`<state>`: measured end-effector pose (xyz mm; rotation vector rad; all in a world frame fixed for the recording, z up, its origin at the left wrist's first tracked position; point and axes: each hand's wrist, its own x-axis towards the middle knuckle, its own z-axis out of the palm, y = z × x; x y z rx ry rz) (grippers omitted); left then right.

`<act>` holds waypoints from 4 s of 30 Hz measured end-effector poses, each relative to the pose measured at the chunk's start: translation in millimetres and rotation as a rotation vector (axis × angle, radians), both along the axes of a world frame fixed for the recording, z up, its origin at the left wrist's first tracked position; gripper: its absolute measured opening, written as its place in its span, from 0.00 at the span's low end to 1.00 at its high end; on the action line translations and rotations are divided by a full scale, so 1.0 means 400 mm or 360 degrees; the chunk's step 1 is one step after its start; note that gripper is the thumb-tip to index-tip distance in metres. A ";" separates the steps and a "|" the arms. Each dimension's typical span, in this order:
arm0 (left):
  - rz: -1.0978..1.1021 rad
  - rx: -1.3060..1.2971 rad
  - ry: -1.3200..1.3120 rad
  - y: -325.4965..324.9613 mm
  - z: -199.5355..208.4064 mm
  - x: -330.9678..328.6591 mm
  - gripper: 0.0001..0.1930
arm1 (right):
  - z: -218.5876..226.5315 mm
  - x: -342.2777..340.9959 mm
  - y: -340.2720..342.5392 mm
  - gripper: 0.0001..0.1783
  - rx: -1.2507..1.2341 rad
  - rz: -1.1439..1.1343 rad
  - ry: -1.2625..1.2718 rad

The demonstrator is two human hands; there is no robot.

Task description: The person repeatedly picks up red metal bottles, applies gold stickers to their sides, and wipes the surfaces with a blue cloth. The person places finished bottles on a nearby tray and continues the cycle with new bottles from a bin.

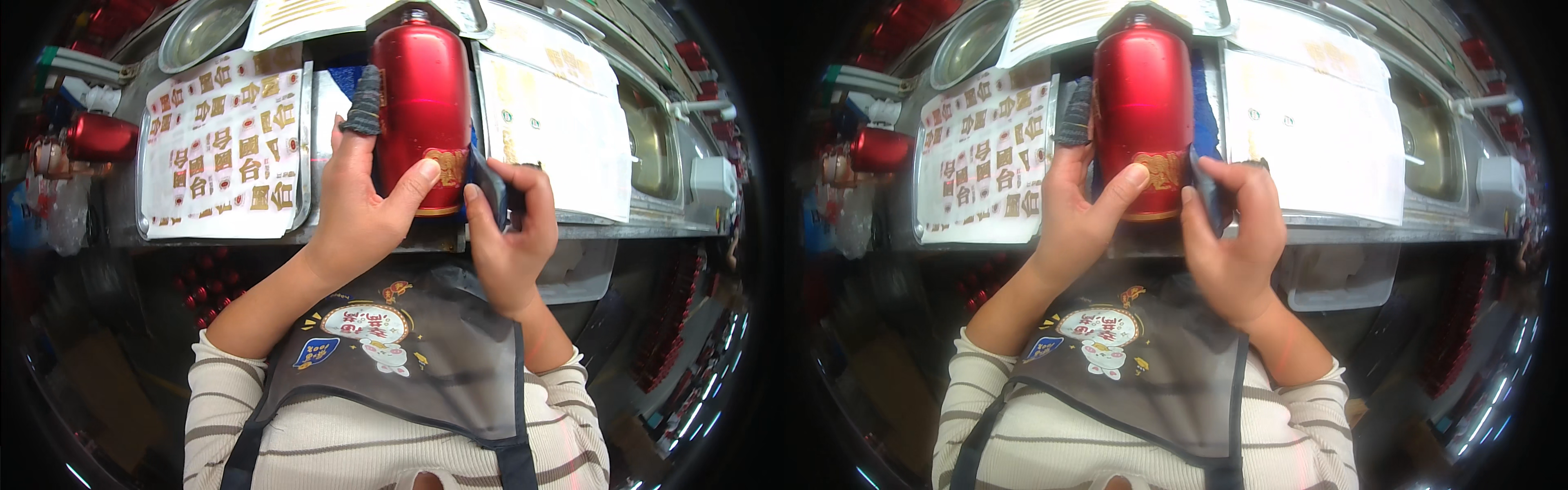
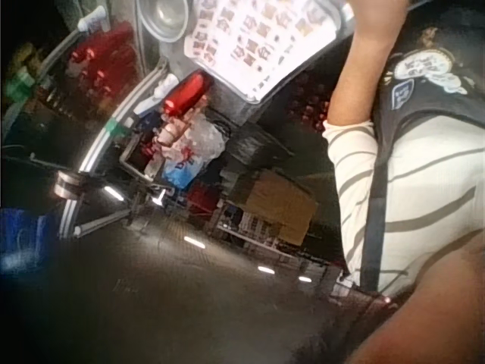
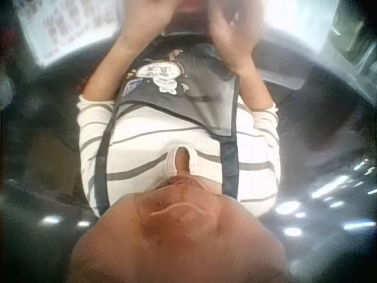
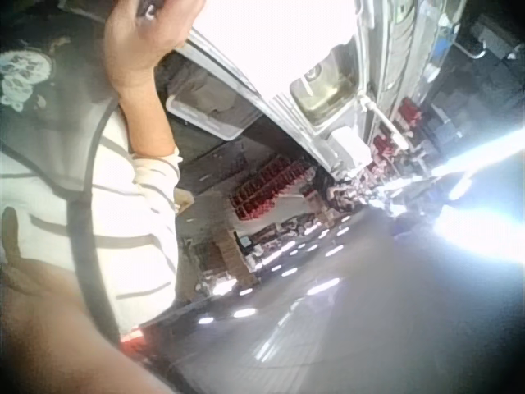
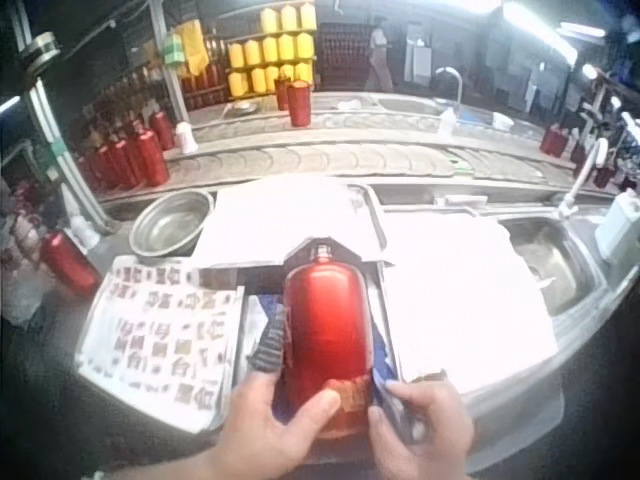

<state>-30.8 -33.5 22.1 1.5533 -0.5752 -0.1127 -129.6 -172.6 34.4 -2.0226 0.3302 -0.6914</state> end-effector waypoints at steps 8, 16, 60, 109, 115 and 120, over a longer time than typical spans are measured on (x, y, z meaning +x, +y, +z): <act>-0.0278 -0.0375 0.0637 0.057 0.019 0.027 0.38 | 0.093 0.011 0.004 0.25 -0.0674 0.0667 -0.0215; -0.0118 -0.0335 0.0453 0.094 -0.004 0.031 0.36 | 0.070 0.028 0.023 0.22 -0.0928 0.0911 -0.0465; -0.0128 0.0740 -0.0379 0.014 0.022 -0.021 0.61 | 0.026 0.034 -0.110 0.10 0.1167 0.0136 -0.0062; -0.0204 0.0032 0.0547 -0.003 0.016 0.020 0.39 | -0.022 0.064 -0.121 0.14 0.1090 0.0546 0.0566; -0.0179 0.0022 0.0532 -0.006 0.019 0.016 0.36 | -0.047 0.066 -0.109 0.13 0.0996 0.0483 0.0411; -0.0098 0.0107 0.0512 -0.016 0.026 0.007 0.36 | -0.025 0.064 -0.111 0.11 0.1010 0.0468 0.0524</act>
